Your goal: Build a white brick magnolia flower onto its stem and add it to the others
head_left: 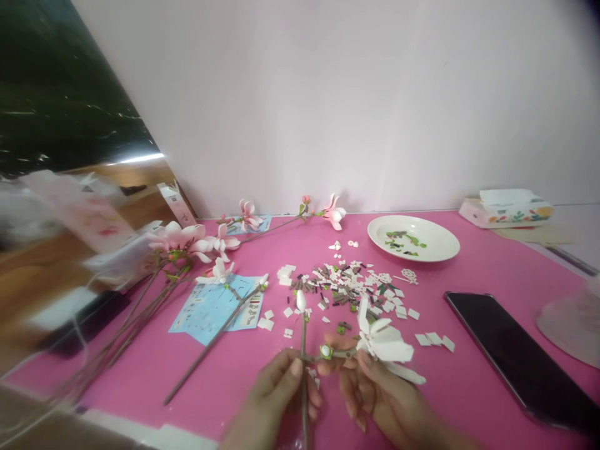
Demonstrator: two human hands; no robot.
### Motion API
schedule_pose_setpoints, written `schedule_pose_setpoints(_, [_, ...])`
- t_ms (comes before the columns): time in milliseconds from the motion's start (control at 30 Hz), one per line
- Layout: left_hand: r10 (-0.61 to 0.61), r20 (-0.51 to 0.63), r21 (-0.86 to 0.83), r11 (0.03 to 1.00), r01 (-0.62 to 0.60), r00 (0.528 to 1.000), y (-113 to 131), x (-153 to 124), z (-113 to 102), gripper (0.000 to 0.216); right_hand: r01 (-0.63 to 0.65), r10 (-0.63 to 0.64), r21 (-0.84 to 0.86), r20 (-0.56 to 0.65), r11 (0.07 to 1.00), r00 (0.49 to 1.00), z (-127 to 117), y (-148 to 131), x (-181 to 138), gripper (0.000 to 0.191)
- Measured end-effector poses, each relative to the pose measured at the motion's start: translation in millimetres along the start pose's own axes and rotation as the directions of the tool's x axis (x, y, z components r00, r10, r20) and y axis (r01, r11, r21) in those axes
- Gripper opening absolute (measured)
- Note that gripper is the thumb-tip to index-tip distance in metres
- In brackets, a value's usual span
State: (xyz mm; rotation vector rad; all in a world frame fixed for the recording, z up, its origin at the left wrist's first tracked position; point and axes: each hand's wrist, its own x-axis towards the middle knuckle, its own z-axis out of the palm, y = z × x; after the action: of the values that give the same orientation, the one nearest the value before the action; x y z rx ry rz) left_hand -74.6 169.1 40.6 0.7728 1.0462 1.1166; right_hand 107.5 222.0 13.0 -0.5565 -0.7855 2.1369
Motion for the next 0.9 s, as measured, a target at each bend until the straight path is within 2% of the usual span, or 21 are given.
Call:
schedule_pose_setpoints(100, [-0.098,-0.044,-0.24,0.967,0.085,0.994,-7,7,6,0.046,-0.039,0.041,-0.021,0.105,0.999,0.994,-2,3,0,0.048])
schedule_pose_setpoints(233, [-0.118,-0.11,-0.232,0.968,0.09,0.987,-8,11,6,0.054,-0.049,0.067,-0.109,0.165,0.993,0.984,-3,2,-2,0.053])
schedule_pose_setpoints(367, [-0.072,-0.19,-0.16,0.986,0.041,0.979,15,8,-10,0.051,-0.053,0.097,-0.217,0.196,0.975,0.976,-4,-1,-3,0.051])
schedule_pose_setpoints(467, [-0.007,-0.285,-0.06,0.998,-0.011,0.958,45,8,-36,0.052,-0.048,0.09,-0.243,0.165,0.969,0.982,-8,0,-1,0.05])
schedule_pose_setpoints(567, [0.054,-0.373,0.065,0.997,-0.032,0.926,77,12,-72,0.056,-0.022,0.057,-0.227,0.148,0.974,0.987,-13,4,3,0.058])
schedule_pose_setpoints(667, [0.086,-0.445,0.162,0.987,-0.014,0.892,102,17,-110,0.061,-0.009,0.046,-0.218,0.166,0.976,0.985,-16,7,5,0.056])
schedule_pose_setpoints(767, [0.098,-0.477,0.235,0.972,0.019,0.873,112,20,-140,0.061,-0.005,0.041,-0.211,0.167,0.978,0.985,-17,8,4,0.05])
schedule_pose_setpoints(900, [0.083,-0.484,0.279,0.958,0.064,0.871,108,24,-161,0.059,0.014,0.023,-0.196,0.185,0.98,0.982,-19,9,4,0.044])
